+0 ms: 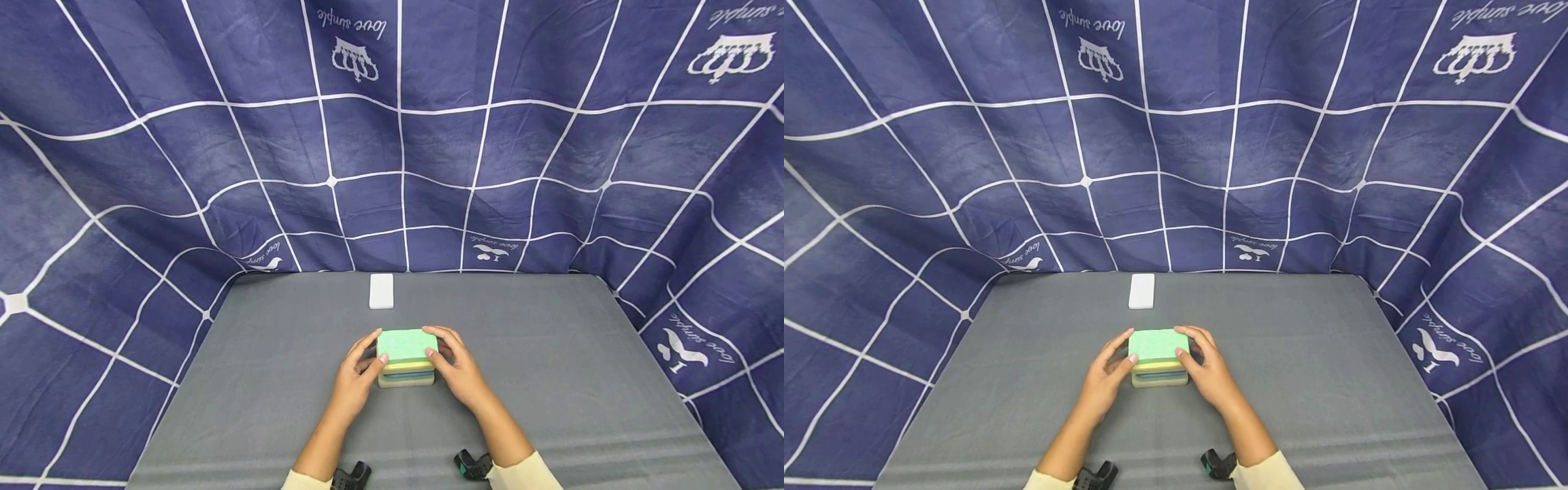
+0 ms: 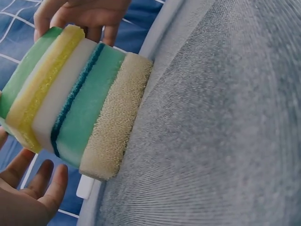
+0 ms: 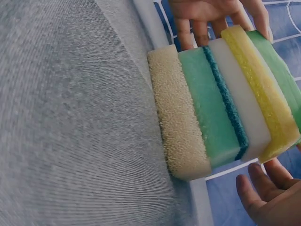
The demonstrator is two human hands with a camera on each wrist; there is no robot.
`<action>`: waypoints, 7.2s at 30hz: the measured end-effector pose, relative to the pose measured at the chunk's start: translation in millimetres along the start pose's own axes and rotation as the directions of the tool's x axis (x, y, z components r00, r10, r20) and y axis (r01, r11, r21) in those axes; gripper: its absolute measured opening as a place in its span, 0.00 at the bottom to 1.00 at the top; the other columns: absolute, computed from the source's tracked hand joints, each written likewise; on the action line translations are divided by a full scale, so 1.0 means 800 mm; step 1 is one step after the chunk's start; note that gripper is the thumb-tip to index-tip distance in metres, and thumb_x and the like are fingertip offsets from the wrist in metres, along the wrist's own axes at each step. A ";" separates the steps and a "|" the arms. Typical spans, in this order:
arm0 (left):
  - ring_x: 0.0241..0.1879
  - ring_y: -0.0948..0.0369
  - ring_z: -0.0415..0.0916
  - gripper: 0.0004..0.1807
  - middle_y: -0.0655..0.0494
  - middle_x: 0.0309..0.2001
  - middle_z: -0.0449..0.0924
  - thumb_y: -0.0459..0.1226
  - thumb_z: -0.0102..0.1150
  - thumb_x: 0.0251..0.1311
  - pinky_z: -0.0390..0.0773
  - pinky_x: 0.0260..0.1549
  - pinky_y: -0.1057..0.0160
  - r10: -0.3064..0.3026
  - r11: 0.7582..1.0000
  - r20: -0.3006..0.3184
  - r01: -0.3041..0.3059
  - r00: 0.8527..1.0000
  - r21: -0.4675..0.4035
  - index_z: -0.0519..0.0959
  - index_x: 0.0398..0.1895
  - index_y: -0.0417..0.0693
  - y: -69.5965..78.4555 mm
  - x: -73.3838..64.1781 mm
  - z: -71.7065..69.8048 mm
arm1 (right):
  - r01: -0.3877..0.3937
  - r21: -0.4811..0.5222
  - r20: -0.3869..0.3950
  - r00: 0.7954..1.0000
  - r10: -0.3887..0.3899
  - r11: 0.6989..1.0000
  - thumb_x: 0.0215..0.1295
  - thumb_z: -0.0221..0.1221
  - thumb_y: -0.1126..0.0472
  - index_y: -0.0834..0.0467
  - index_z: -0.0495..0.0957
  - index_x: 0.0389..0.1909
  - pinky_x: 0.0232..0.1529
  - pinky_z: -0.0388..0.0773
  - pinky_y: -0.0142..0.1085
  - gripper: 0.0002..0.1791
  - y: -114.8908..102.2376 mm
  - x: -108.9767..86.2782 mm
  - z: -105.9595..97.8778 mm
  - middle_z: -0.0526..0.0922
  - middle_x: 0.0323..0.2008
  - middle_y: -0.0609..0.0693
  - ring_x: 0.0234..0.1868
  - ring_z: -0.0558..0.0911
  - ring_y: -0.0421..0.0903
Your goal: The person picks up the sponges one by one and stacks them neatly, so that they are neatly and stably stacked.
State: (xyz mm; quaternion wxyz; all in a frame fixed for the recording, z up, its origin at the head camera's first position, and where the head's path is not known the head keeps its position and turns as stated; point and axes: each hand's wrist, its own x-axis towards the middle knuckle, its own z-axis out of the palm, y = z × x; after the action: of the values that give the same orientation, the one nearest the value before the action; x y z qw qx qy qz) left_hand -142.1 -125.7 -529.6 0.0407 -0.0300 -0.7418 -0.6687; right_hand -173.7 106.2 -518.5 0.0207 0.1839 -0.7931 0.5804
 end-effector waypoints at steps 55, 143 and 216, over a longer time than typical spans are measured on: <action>0.61 0.43 0.77 0.30 0.50 0.74 0.63 0.44 0.63 0.68 0.81 0.52 0.65 -0.006 1.000 0.025 0.006 1.000 0.004 0.69 0.73 0.62 0.004 0.000 -0.002 | -0.019 0.000 0.034 0.999 0.019 1.000 0.76 0.55 0.55 0.46 0.71 0.69 0.69 0.69 0.48 0.23 -0.002 -0.005 -0.002 0.68 0.70 0.48 0.71 0.66 0.45; 0.67 0.48 0.73 0.28 0.45 0.66 0.77 0.34 0.62 0.64 0.69 0.69 0.47 -0.028 0.961 -0.042 0.038 0.999 0.274 0.74 0.69 0.45 -0.028 0.176 -0.031 | 0.014 -0.003 0.016 1.000 -0.014 1.000 0.71 0.61 0.58 0.49 0.74 0.68 0.67 0.72 0.49 0.25 -0.005 -0.002 -0.004 0.72 0.66 0.50 0.67 0.69 0.41; 0.61 0.46 0.73 0.34 0.37 0.67 0.71 0.34 0.57 0.60 0.73 0.63 0.48 -0.253 0.967 -0.091 0.253 0.963 -0.017 0.66 0.73 0.45 -0.036 0.174 -0.042 | 0.005 -0.014 0.022 1.000 -0.005 1.000 0.71 0.60 0.64 0.59 0.73 0.67 0.67 0.71 0.55 0.25 -0.039 -0.008 -0.008 0.73 0.65 0.58 0.67 0.71 0.55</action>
State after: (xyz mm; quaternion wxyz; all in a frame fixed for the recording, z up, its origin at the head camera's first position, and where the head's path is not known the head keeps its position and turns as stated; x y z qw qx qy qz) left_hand -283.0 -163.4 -540.7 -0.0107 0.0958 -0.7352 -0.6710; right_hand -159.1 105.9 -489.4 0.0148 0.1918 -0.7969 0.5726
